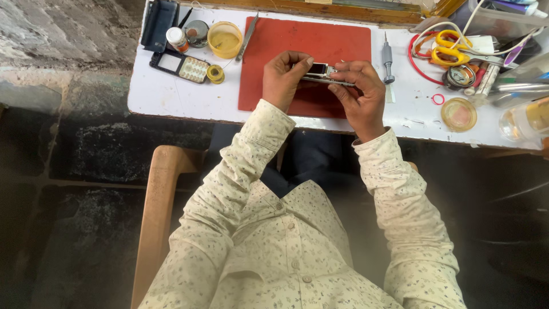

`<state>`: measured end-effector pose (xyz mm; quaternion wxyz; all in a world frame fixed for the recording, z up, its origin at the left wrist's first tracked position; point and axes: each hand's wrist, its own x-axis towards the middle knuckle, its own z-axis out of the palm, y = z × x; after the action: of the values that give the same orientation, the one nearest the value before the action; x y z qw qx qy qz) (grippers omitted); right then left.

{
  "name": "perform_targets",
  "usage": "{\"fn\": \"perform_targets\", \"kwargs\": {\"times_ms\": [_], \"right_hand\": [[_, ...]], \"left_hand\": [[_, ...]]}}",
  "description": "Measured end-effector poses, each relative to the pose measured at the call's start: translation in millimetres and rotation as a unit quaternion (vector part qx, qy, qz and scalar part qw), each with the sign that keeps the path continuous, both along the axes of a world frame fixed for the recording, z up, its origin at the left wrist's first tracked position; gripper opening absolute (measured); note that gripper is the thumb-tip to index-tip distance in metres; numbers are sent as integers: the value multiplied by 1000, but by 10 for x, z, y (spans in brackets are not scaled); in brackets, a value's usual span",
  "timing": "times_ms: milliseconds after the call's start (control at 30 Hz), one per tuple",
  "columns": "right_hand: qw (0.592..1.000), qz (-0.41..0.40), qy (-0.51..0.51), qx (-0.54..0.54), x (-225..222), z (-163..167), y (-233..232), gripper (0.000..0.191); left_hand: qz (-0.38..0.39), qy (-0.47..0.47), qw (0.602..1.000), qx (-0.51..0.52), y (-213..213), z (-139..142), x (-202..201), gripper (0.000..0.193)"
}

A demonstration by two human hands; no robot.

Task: The person disassembles a mobile phone by removing the back cover and battery, then uses a screwdriver to unscrew and remove screws from the phone's internal frame. The person handles the phone, back cover, battery, and screwdriver throughout the process.

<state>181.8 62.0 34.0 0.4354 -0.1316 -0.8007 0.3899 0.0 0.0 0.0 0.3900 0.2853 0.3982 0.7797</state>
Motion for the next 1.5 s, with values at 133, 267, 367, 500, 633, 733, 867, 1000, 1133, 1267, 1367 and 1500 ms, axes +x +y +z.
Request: {"fn": "perform_targets", "kwargs": {"times_ms": [133, 267, 367, 500, 633, 733, 867, 1000, 1133, 1267, 1367, 1500], "right_hand": [[1000, -3, 8, 9, -10, -14, -8, 18], [999, -22, 15, -34, -17, 5, -18, 18], [999, -31, 17, -10, -8, 38, -39, 21], [991, -74, 24, 111, -3, 67, -96, 26], [979, -147, 19, 139, 32, 106, -164, 27], [961, -185, 11, 206, 26, 126, -210, 26], [954, -167, -21, 250, 45, 112, -259, 24], [962, -87, -27, 258, 42, 97, -202, 38], [971, -93, -14, 219, 37, 61, -150, 35], [972, -124, 2, 199, 45, 49, -59, 52], [998, -38, -26, 39, 20, 27, 12, 61], [996, 33, -27, -74, 43, -45, 30, 45]], "left_hand": [[-1, 10, 1000, -6, 8, -2, -5, 19], [-23, -7, 1000, -7, -15, 22, -2, 30], [-34, -8, 999, 5, -58, 54, -14, 45], [-50, 19, 999, 3, -82, 61, -5, 59], [-105, 42, 994, 8, -55, 55, 39, 55], [-140, 47, 989, 22, -69, 29, 110, 46], [-174, 3, 984, 29, -98, -87, 360, 32], [-120, 108, 987, -26, -42, -138, 302, 21], [-128, 206, 970, -27, -131, -29, 79, 21], [-90, 431, 894, -83, -346, 249, -42, 26], [-62, 510, 850, -116, -482, 483, -45, 26], [-24, 527, 836, -152, -600, 627, -30, 19]]}}
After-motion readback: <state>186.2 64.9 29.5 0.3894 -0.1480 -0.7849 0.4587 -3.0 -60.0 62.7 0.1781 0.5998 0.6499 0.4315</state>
